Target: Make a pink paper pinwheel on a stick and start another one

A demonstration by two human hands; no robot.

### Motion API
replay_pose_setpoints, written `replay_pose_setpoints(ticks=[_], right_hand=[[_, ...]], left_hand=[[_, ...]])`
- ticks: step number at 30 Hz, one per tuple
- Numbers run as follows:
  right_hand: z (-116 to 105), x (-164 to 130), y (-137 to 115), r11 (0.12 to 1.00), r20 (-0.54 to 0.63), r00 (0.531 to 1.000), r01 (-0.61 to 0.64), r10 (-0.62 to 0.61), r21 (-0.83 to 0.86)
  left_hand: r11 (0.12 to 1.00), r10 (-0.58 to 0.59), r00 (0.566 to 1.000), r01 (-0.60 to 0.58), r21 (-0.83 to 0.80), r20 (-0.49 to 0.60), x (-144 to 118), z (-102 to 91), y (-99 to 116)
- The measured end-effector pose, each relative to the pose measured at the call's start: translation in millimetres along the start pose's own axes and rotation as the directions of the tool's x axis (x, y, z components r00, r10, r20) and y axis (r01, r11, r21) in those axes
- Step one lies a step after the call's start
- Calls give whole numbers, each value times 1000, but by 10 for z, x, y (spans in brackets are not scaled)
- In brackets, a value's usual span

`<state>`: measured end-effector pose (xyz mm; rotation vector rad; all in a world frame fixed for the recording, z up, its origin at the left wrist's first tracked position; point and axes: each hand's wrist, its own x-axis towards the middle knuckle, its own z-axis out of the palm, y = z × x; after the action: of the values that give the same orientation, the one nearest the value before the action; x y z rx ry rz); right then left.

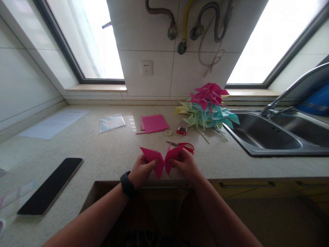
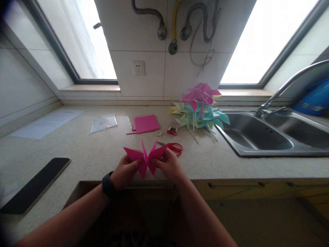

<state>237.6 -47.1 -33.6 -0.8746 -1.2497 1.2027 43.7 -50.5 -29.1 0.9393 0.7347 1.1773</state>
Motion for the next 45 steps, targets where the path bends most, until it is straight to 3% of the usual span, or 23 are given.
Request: replay_pose_setpoints(ticks=[14,45], right_hand=[[-2,-26,-131,984,161,978,146,-129,-99],[3,-44,-67,978,246,955,191,-166,-81]], left_hand=[[989,79,992,-91,116,101,-22,-57,-6],[954,144,970,-189,232,197,-31,-8,73]])
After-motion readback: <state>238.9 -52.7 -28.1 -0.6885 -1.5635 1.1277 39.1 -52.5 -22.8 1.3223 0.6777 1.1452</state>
